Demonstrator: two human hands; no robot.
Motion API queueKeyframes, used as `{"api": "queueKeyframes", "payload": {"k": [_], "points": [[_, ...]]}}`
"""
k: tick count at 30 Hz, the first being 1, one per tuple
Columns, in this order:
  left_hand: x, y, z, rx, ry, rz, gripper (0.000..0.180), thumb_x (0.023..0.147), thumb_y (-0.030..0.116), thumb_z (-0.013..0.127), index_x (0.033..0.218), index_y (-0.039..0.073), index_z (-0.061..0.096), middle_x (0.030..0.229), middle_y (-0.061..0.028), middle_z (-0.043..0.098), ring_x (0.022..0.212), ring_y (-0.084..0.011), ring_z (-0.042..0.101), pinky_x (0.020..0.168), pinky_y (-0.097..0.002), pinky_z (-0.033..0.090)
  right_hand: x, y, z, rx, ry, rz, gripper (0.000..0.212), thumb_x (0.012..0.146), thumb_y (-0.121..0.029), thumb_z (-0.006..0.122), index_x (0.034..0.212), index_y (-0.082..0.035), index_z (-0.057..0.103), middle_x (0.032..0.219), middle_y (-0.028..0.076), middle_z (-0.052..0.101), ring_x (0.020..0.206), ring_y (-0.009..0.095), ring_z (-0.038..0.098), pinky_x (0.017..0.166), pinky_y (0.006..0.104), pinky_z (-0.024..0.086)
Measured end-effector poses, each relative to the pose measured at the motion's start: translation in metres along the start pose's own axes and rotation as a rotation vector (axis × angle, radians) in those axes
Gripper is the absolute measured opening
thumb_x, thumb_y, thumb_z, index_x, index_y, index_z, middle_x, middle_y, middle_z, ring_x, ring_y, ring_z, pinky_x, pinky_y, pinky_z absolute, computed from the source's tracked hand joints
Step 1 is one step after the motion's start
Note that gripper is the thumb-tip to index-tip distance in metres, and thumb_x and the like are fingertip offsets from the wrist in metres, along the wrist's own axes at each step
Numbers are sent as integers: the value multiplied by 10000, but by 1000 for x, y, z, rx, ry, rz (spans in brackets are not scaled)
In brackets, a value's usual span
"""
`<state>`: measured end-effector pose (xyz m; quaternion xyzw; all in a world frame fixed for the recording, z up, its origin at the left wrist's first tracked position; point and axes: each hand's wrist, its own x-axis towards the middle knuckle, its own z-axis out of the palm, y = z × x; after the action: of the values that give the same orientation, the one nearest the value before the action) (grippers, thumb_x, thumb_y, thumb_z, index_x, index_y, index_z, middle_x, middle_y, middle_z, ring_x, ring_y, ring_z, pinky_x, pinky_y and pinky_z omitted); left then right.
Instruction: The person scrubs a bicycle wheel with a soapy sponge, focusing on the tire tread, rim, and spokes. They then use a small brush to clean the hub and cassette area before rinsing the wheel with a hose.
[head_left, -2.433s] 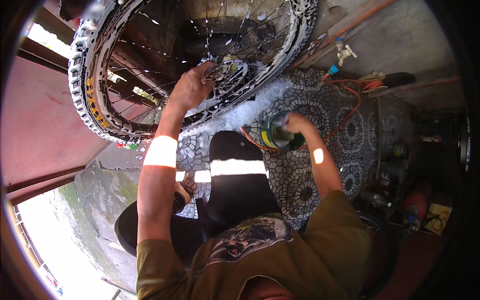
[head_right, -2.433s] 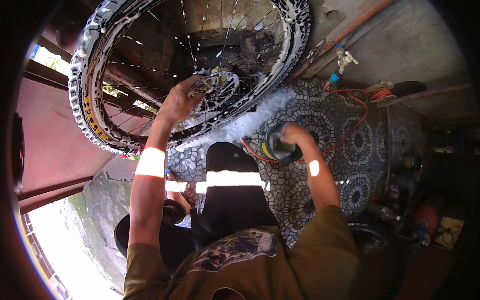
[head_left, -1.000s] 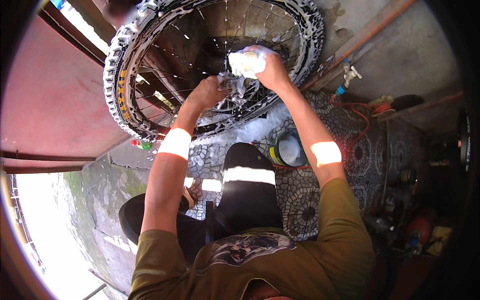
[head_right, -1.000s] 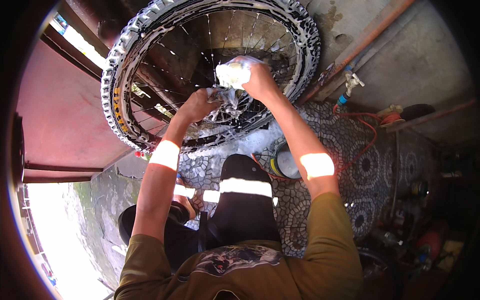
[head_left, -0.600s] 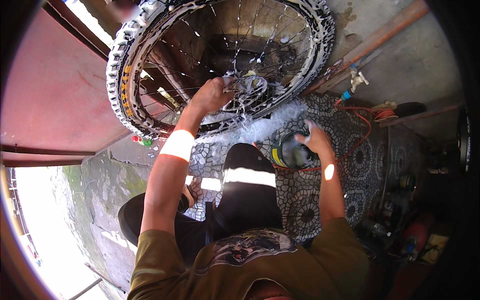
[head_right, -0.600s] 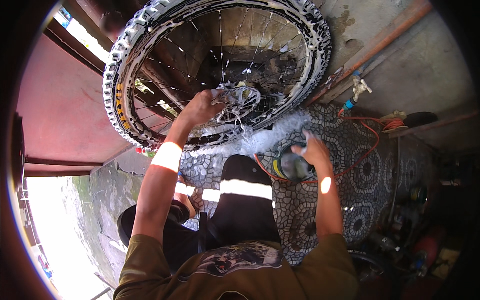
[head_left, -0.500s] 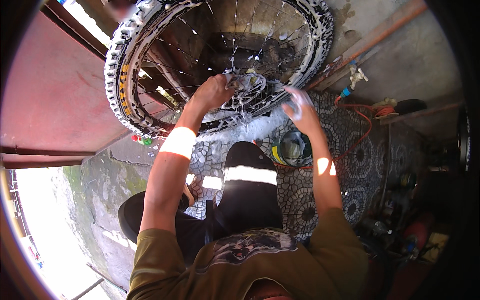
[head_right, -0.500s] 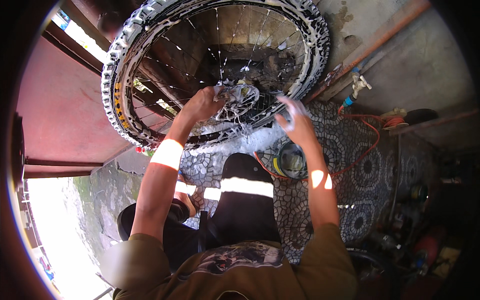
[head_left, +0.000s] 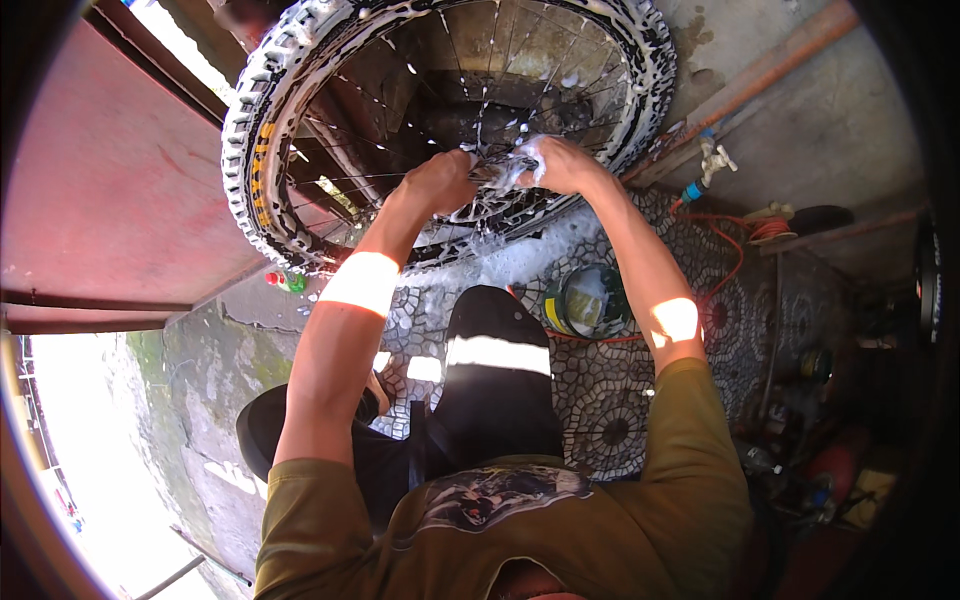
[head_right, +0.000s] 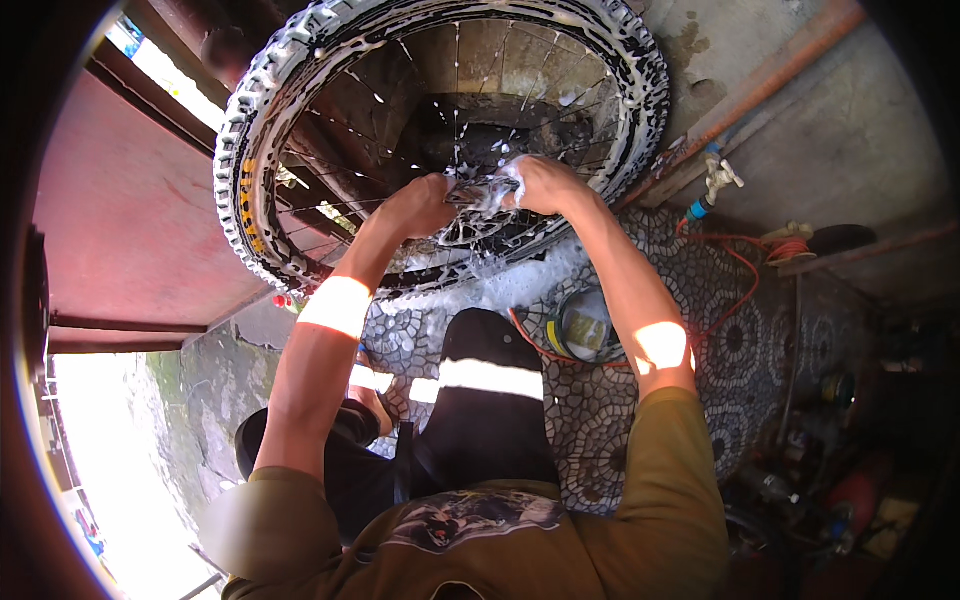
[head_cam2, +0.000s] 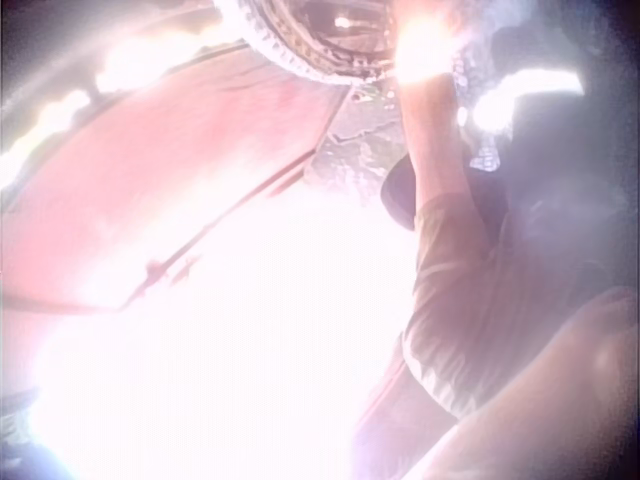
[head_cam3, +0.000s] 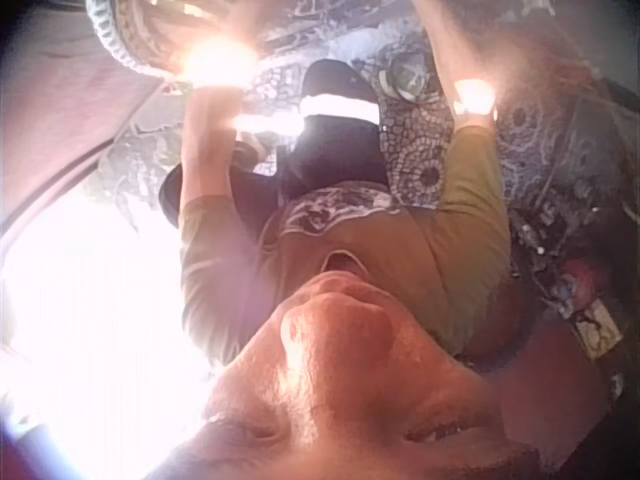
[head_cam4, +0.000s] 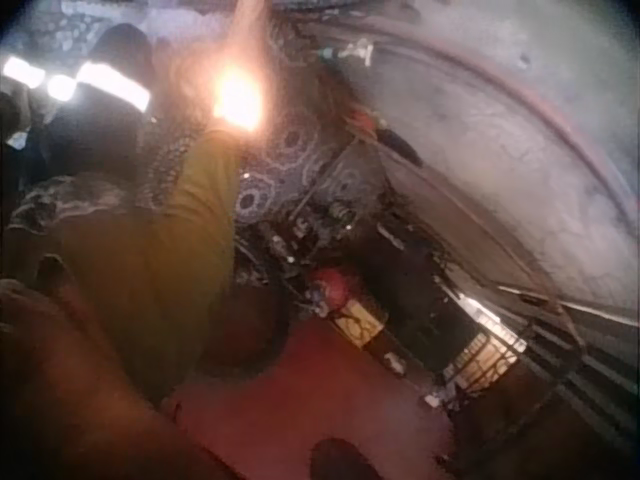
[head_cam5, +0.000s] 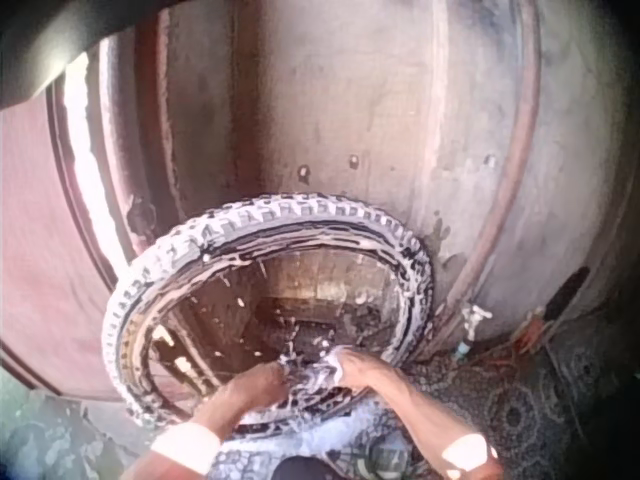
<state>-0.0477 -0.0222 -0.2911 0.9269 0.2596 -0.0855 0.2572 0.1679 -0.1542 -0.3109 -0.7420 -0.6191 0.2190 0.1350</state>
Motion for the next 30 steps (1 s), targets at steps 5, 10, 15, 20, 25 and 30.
{"api": "queueKeyframes", "payload": {"k": [5,10,15,20,25,30], "points": [[0,-1,8,-24,99,126,553,858,79,620,1409,118,651,1075,-294,761,1050,-449,747,924,-536,583,-4,8,10,220,91,-48,511,836,-196,836,1307,-26,734,1191,214,777,1106,301,743,1006,412,549],[-8,3,-1,-149,72,167,678,839,32,607,1506,149,557,1013,-312,751,1008,-460,748,904,-537,583,-3,12,7,513,9,-101,370,853,-58,753,1220,-8,745,1070,102,777,1000,163,693,917,351,546],[-2,0,5,-83,124,192,485,834,67,652,1316,70,698,951,-276,760,958,-449,754,885,-514,592,-15,22,23,821,191,-87,425,939,-230,821,1283,-10,701,1117,118,777,1055,218,727,960,367,545],[-3,-1,7,-65,128,164,391,866,184,773,1234,57,731,946,-265,763,930,-452,752,845,-510,601,-24,11,40,259,300,26,579,839,-316,901,1292,-20,695,1204,212,775,1125,332,753,969,430,564],[-3,-11,26,-87,323,234,496,893,242,840,1324,88,649,876,-226,760,859,-455,750,773,-519,594,-11,7,54,679,365,3,464,890,-164,804,1293,20,666,1136,139,778,1035,203,714,957,356,545],[-13,-1,42,-55,503,159,552,895,261,853,1363,125,593,889,-212,769,867,-461,753,755,-529,597,-10,3,43,1015,267,-22,362,899,-123,756,1220,38,712,1141,80,762,1059,161,676,969,336,517]]}}
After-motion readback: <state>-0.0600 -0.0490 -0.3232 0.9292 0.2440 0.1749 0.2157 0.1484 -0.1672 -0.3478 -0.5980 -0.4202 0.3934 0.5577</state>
